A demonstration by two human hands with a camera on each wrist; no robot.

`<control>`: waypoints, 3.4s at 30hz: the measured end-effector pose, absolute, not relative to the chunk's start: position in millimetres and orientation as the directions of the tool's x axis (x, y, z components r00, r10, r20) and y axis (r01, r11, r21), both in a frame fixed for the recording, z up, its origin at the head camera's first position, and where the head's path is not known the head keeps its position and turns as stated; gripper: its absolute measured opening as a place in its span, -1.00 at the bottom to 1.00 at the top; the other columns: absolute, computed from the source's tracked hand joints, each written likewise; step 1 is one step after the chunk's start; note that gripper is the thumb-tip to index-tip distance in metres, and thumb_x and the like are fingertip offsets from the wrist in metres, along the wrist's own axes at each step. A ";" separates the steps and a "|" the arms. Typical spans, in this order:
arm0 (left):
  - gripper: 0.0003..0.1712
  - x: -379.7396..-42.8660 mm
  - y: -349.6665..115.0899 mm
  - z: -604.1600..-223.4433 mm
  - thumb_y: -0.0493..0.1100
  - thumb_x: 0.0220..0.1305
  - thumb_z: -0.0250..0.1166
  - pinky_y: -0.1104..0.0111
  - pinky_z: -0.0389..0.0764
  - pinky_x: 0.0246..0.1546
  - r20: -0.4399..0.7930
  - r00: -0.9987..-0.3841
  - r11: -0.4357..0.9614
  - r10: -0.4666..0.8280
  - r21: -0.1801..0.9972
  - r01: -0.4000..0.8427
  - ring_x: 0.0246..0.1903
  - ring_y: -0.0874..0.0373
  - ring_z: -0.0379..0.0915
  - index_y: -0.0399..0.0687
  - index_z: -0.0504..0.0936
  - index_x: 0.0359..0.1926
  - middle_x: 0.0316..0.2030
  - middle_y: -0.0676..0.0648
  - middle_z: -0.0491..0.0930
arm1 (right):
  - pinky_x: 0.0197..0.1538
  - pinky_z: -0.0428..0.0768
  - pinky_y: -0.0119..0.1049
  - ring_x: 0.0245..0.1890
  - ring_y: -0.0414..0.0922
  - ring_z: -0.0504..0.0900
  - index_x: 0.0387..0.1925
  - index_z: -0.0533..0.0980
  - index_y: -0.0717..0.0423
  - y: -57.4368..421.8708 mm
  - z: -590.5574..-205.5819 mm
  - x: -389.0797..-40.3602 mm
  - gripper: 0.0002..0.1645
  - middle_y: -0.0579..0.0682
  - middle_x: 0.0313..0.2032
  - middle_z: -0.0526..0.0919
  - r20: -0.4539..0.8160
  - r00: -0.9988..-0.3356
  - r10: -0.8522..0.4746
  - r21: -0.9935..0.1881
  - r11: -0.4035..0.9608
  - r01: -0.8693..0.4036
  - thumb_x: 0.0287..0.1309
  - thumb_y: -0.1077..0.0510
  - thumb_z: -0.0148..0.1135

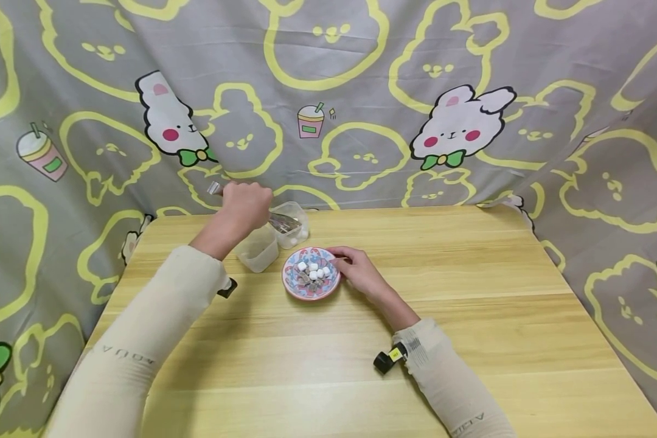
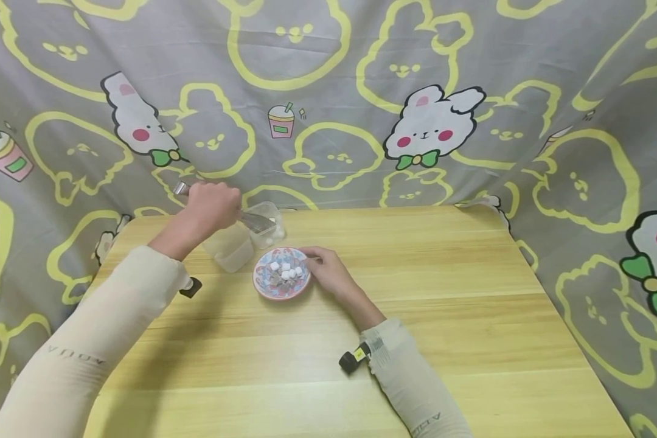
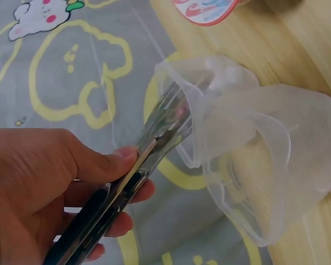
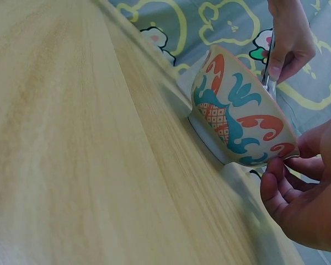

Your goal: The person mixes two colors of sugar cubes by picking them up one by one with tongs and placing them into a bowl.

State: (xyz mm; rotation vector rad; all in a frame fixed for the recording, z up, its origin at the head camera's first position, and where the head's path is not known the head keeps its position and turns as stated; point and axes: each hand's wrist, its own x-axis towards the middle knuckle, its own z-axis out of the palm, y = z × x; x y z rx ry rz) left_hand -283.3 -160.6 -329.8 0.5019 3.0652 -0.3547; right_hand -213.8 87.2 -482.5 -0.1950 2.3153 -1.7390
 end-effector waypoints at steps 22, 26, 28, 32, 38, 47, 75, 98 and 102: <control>-0.67 -278.7 -142.8 -339.0 -0.37 0.38 0.07 -0.07 0.58 -0.34 -0.026 -0.918 0.861 0.397 -0.337 0.382 -0.57 -0.01 0.44 -0.09 0.61 -0.51 -0.61 -0.08 0.48 | 0.35 0.53 -0.08 0.22 -0.02 0.60 0.32 0.56 0.11 86.4 -479.3 -212.4 -0.55 0.11 0.22 0.66 -0.113 -0.961 -0.251 -0.960 0.277 0.041 0.47 0.18 0.11; -0.68 -276.5 -139.7 -338.0 -0.37 0.38 0.08 -0.09 0.60 -0.30 -0.028 -0.914 0.853 0.404 -0.350 0.387 -0.58 0.00 0.42 -0.10 0.62 -0.51 -0.62 -0.07 0.48 | 0.35 0.52 -0.10 0.22 -0.03 0.59 0.32 0.55 0.10 86.5 -479.1 -212.2 -0.55 0.10 0.23 0.65 -0.115 -0.963 -0.245 -0.959 0.279 0.043 0.48 0.18 0.11; -0.70 -276.2 -137.9 -338.0 -0.35 0.39 0.09 -0.11 0.62 -0.26 -0.035 -0.915 0.849 0.401 -0.361 0.386 -0.56 -0.01 0.46 -0.11 0.65 -0.45 -0.58 -0.09 0.52 | 0.35 0.52 -0.10 0.22 -0.04 0.59 0.32 0.55 0.10 86.7 -479.3 -212.4 -0.55 0.10 0.23 0.65 -0.115 -0.963 -0.243 -0.959 0.282 0.043 0.48 0.18 0.11; -0.72 -276.3 -134.8 -340.7 -0.35 0.42 0.11 -0.16 0.64 -0.18 -0.048 -0.913 0.837 0.405 -0.381 0.392 -0.53 -0.03 0.53 -0.12 0.72 -0.35 -0.52 -0.12 0.63 | 0.34 0.53 -0.10 0.22 -0.03 0.60 0.32 0.55 0.11 86.6 -479.5 -212.8 -0.55 0.10 0.23 0.65 -0.116 -0.962 -0.247 -0.959 0.280 0.044 0.48 0.18 0.11; -0.68 -276.9 -133.3 -346.6 -0.40 0.40 0.14 -0.19 0.67 -0.20 -0.007 -0.905 0.825 0.426 -0.406 0.392 -0.56 0.02 0.53 -0.09 0.75 -0.41 -0.57 -0.09 0.65 | 0.27 0.57 -0.17 0.18 -0.05 0.61 0.32 0.55 0.11 86.3 -478.8 -212.2 -0.56 0.10 0.23 0.66 -0.109 -0.963 -0.246 -0.958 0.283 0.036 0.49 0.17 0.10; -0.65 -278.0 -143.3 -346.1 -0.42 0.37 0.10 -0.14 0.65 -0.24 0.042 -0.904 0.842 0.426 -0.385 0.379 -0.59 -0.03 0.54 -0.10 0.69 -0.49 -0.62 -0.10 0.58 | 0.23 0.57 -0.20 0.16 -0.05 0.61 0.31 0.55 0.11 86.4 -479.8 -213.1 -0.56 0.10 0.22 0.66 -0.114 -0.961 -0.254 -0.958 0.284 0.039 0.50 0.17 0.09; -0.54 -246.4 -174.9 -316.0 -0.12 0.33 0.40 0.15 0.34 -0.39 0.262 -0.889 0.921 0.375 -0.214 0.326 -0.66 0.02 0.36 0.06 0.48 -0.71 -0.78 0.00 0.33 | 0.36 0.51 -0.08 0.24 -0.03 0.57 0.32 0.56 0.08 86.0 -479.6 -212.4 -0.56 0.10 0.25 0.64 -0.125 -0.963 -0.240 -0.957 0.287 0.053 0.48 0.18 0.11; -0.93 -179.3 -186.0 -339.4 -0.12 0.13 0.57 0.31 0.18 -0.53 0.562 -0.638 0.846 0.526 -0.269 0.461 -0.62 0.08 0.41 0.08 0.85 -0.34 -0.59 0.05 0.75 | 0.21 0.59 -0.24 0.18 -0.07 0.61 0.33 0.55 0.08 85.0 -481.5 -212.9 -0.55 0.09 0.26 0.64 -0.124 -0.962 -0.243 -0.955 0.292 0.049 0.51 0.15 0.08; -0.89 -171.7 -185.2 -346.1 -0.14 0.08 0.60 0.31 0.25 -0.52 0.545 -0.632 0.830 0.552 -0.281 0.482 -0.60 0.08 0.46 0.08 0.85 -0.34 -0.50 0.07 0.80 | 0.11 0.59 -0.33 0.11 -0.08 0.63 0.32 0.56 0.08 85.3 -480.1 -212.7 -0.56 0.09 0.23 0.66 -0.124 -0.963 -0.239 -0.955 0.294 0.050 0.51 0.15 0.09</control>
